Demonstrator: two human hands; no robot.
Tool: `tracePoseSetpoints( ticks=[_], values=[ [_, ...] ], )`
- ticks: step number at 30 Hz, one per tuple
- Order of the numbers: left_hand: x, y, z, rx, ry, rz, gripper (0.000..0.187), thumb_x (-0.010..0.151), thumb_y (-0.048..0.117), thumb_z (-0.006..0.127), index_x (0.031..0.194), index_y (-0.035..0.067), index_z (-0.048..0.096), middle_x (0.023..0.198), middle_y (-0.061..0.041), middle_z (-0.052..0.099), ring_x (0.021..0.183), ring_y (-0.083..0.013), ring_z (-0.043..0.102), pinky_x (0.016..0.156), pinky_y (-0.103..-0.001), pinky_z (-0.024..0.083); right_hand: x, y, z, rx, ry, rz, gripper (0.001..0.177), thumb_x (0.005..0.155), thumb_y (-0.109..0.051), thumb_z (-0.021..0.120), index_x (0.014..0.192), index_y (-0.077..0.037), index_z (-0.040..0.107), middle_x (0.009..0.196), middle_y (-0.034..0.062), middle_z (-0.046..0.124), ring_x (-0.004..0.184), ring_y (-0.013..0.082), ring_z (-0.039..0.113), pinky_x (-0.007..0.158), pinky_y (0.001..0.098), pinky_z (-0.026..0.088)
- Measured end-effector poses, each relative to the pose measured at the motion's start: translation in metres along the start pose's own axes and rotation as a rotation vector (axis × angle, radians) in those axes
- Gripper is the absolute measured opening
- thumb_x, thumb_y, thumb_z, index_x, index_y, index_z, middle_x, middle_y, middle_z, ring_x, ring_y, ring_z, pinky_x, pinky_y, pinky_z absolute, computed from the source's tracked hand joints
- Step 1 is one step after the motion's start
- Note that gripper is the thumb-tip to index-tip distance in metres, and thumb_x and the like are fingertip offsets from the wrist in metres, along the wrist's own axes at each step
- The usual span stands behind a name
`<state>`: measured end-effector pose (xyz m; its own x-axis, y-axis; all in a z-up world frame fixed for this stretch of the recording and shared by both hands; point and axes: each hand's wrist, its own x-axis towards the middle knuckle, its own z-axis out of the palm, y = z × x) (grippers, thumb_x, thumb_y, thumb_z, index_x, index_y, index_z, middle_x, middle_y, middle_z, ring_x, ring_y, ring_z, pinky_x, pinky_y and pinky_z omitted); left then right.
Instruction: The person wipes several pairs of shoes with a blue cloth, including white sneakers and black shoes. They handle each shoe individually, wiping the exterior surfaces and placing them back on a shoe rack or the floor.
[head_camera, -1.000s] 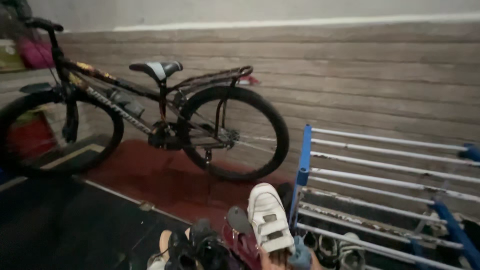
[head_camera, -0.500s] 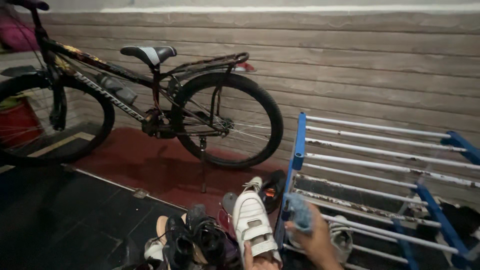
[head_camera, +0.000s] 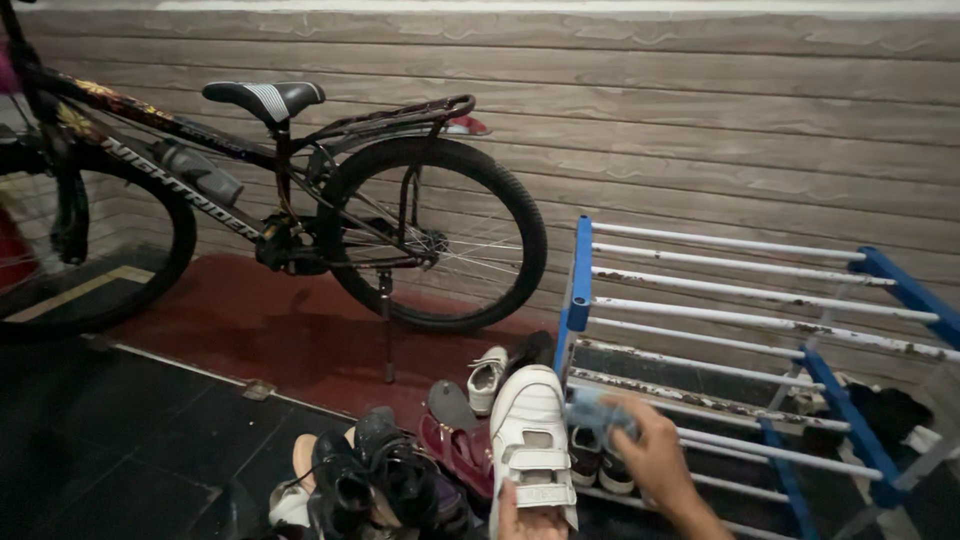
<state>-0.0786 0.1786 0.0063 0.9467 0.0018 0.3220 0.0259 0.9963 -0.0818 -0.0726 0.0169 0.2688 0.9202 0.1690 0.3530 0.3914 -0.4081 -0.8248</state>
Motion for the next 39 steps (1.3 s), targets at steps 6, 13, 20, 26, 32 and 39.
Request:
tracePoseSetpoints(
  ticks=[6, 13, 20, 26, 32, 39],
  values=[
    [0.010, -0.027, 0.003, 0.018, 0.011, -0.103, 0.060, 0.099, 0.048, 0.052, 0.148, 0.014, 0.045, 0.145, -0.010, 0.057, 0.132, -0.0305, 0.055, 0.112, -0.049, 0.043, 0.012, -0.086, 0.018, -0.336, 0.086, -0.628, 0.071, 0.071, -0.015, 0.080, 0.136, 0.002, 0.058, 0.143, 0.0337, 0.049, 0.133, 0.0512, 0.046, 0.105, 0.0564, 0.038],
    [0.005, 0.003, 0.022, 0.060, 0.071, 0.035, 0.061, 0.099, 0.048, 0.051, 0.149, 0.014, 0.044, 0.146, -0.011, 0.056, 0.133, -0.0312, 0.054, 0.113, -0.050, 0.042, -0.015, -0.087, 0.027, -0.542, -0.492, -0.697, 0.042, 0.074, -0.008, 0.073, 0.115, -0.017, 0.072, 0.135, 0.0012, 0.068, 0.139, 0.0308, 0.050, 0.106, 0.0494, 0.038],
    [0.008, -0.009, 0.024, 0.091, 0.102, 0.051, 0.062, 0.099, 0.049, 0.049, 0.149, 0.013, 0.043, 0.147, -0.012, 0.054, 0.134, -0.0318, 0.053, 0.113, -0.051, 0.041, 0.008, -0.075, 0.002, -0.627, -0.215, -0.618, 0.060, 0.068, 0.004, 0.064, 0.119, -0.025, 0.076, 0.143, 0.0014, 0.064, 0.135, 0.0319, 0.049, 0.108, 0.0491, 0.039],
    [0.006, -0.003, 0.029, 0.096, 0.092, 0.035, 0.063, 0.100, 0.050, 0.048, 0.150, 0.012, 0.042, 0.148, -0.012, 0.053, 0.135, -0.0324, 0.052, 0.113, -0.052, 0.041, 0.000, -0.105, 0.027, -0.446, -0.328, -0.783, 0.055, 0.067, -0.010, 0.071, 0.122, -0.016, 0.073, 0.143, 0.0115, 0.060, 0.135, 0.0336, 0.051, 0.110, 0.0491, 0.040],
    [0.004, 0.003, 0.035, 0.117, 0.097, -0.014, 0.064, 0.100, 0.050, 0.047, 0.150, 0.012, 0.041, 0.149, -0.013, 0.052, 0.136, -0.0330, 0.051, 0.113, -0.052, 0.040, 0.002, -0.125, 0.028, -0.521, -0.600, -0.693, 0.037, 0.076, -0.023, 0.081, 0.114, -0.023, 0.077, 0.138, 0.0052, 0.065, 0.129, 0.0273, 0.059, 0.104, 0.0472, 0.043],
    [0.004, 0.019, 0.046, 0.125, 0.077, -0.024, 0.065, 0.100, 0.051, 0.046, 0.151, 0.011, 0.040, 0.150, -0.014, 0.050, 0.136, -0.0336, 0.050, 0.114, -0.053, 0.040, 0.051, -0.106, -0.019, -0.452, -0.050, -0.390, 0.046, 0.080, -0.005, 0.064, 0.123, -0.019, 0.072, 0.143, 0.0065, 0.062, 0.129, 0.0275, 0.062, 0.114, 0.0419, 0.046]
  ],
)
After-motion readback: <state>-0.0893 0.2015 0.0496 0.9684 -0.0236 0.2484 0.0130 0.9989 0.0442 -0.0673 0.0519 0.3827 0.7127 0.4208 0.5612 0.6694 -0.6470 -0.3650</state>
